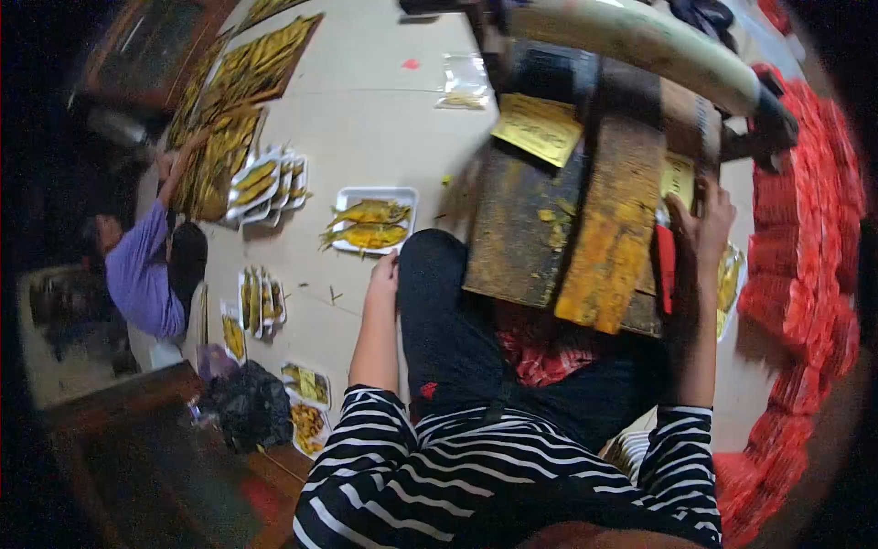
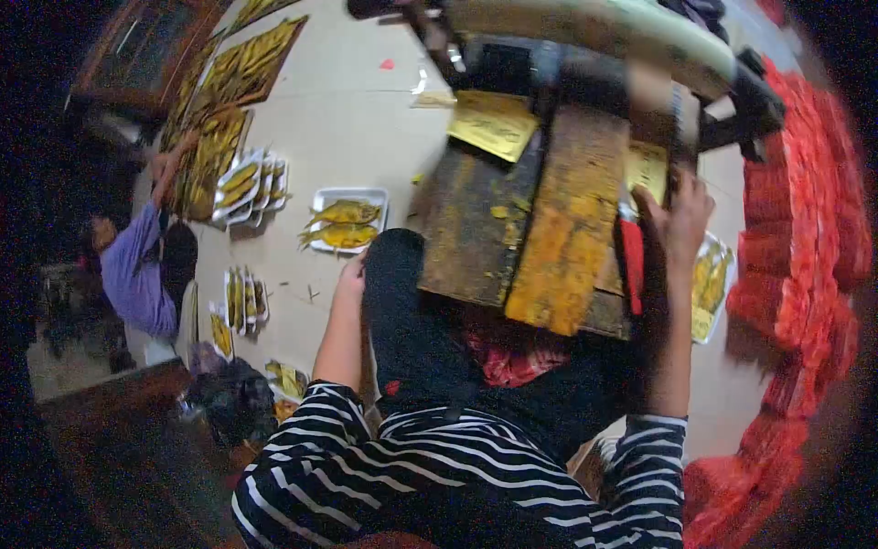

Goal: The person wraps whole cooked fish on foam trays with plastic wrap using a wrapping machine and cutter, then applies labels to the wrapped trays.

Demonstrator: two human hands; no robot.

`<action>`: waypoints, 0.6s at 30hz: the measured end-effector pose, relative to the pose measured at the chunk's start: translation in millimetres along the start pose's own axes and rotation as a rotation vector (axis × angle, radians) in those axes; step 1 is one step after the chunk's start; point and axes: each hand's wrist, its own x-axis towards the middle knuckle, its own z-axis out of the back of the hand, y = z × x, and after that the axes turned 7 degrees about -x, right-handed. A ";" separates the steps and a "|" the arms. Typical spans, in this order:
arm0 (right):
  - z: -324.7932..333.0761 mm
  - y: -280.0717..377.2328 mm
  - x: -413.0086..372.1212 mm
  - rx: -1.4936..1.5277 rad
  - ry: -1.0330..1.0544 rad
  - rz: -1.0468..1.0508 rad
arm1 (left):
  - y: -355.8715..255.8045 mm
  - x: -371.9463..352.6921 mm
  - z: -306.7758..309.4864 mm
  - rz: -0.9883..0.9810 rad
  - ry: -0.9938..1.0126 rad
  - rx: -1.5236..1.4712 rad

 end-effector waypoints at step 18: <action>150.7 75.0 -27.4 1.207 0.654 -0.168 | 43.6 -296.0 -205.8 -0.277 0.730 0.886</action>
